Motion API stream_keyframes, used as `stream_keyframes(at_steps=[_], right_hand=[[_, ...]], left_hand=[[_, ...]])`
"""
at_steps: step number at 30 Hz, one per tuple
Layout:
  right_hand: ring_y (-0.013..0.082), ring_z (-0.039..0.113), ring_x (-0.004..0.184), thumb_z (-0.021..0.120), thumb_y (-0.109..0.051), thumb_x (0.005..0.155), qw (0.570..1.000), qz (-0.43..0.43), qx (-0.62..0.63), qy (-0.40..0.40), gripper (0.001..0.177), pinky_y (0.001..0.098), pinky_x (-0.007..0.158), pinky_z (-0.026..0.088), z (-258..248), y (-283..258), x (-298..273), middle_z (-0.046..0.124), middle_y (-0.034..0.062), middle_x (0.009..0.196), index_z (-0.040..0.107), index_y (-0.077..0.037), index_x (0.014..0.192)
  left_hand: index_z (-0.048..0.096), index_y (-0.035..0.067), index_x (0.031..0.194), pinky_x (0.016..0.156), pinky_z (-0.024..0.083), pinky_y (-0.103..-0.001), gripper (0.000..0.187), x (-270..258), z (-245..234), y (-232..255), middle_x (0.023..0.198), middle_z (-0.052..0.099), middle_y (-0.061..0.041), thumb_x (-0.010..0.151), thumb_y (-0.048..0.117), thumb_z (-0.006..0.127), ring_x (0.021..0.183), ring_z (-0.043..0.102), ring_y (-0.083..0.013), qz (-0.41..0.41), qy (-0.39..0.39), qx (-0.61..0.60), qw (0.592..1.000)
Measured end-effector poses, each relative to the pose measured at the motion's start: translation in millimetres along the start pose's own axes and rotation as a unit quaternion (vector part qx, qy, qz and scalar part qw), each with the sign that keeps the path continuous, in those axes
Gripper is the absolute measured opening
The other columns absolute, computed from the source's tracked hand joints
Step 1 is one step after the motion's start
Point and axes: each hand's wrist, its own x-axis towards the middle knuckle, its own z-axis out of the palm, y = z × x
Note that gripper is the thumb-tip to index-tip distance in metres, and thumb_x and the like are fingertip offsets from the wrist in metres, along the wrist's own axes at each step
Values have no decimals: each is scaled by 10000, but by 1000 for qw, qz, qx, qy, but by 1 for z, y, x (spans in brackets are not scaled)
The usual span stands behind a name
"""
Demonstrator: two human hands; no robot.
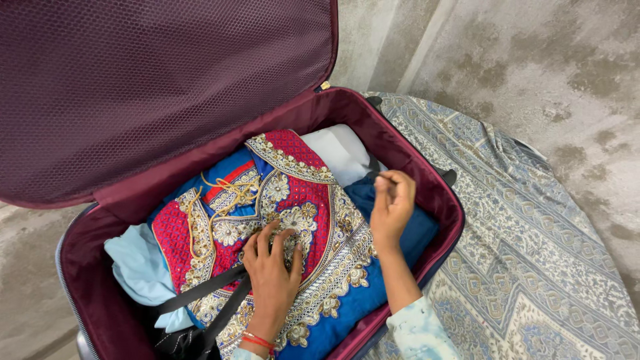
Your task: The person fastens the internal buckle straps of a suitcase over a blue and red embroidered garment and other folded clothes by snapping the buckle pieces together.
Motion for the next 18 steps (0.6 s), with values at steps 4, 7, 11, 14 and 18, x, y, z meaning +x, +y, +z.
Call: stream_keyframes(at_steps=[4, 7, 11, 14, 18], right_hand=[[61, 588, 831, 664, -149, 1050, 996, 4, -93, -14, 157, 215, 736, 491, -11, 7, 31, 611, 0, 1012, 645, -12, 1125], [76, 497, 765, 677, -147, 1053, 982, -16, -167, -84, 157, 228, 659, 411, -20, 16, 73, 589, 10, 960, 663, -7, 1123], [58, 489, 760, 623, -165, 1104, 978, 20, -108, -177, 166, 215, 687, 428, -42, 47, 122, 561, -8, 929, 580, -33, 1195], [56, 538, 804, 562, -162, 1089, 980, 90, 11, -178, 150, 224, 720, 480, -49, 80, 135, 600, -15, 1014, 525, -79, 1209], [79, 481, 952, 586, -163, 1109, 951, 205, 166, -162, 159, 245, 819, 432, -59, 114, 143, 527, 1, 1117, 548, -86, 1242]], left_hand=[[676, 118, 1177, 1079, 344, -528, 302, -4, 7, -3, 1370, 572, -110, 898, 235, 682, 1269, 461, -376, 8, 9, 13, 1000], [676, 108, 1196, 1089, 334, -526, 315, -4, 12, -4, 1380, 569, -114, 908, 236, 669, 1278, 458, -374, 17, 14, 25, 999], [672, 103, 1209, 1099, 326, -517, 324, -7, 14, -7, 1394, 565, -116, 917, 242, 660, 1287, 457, -370, 15, 11, 31, 999], [669, 101, 1211, 1102, 323, -513, 329, -8, 16, -8, 1400, 562, -119, 913, 241, 660, 1294, 454, -369, 14, 14, 29, 999], [672, 104, 1207, 1095, 317, -513, 333, -7, 18, -10, 1394, 563, -115, 901, 237, 661, 1289, 453, -363, 14, 10, 39, 999]])
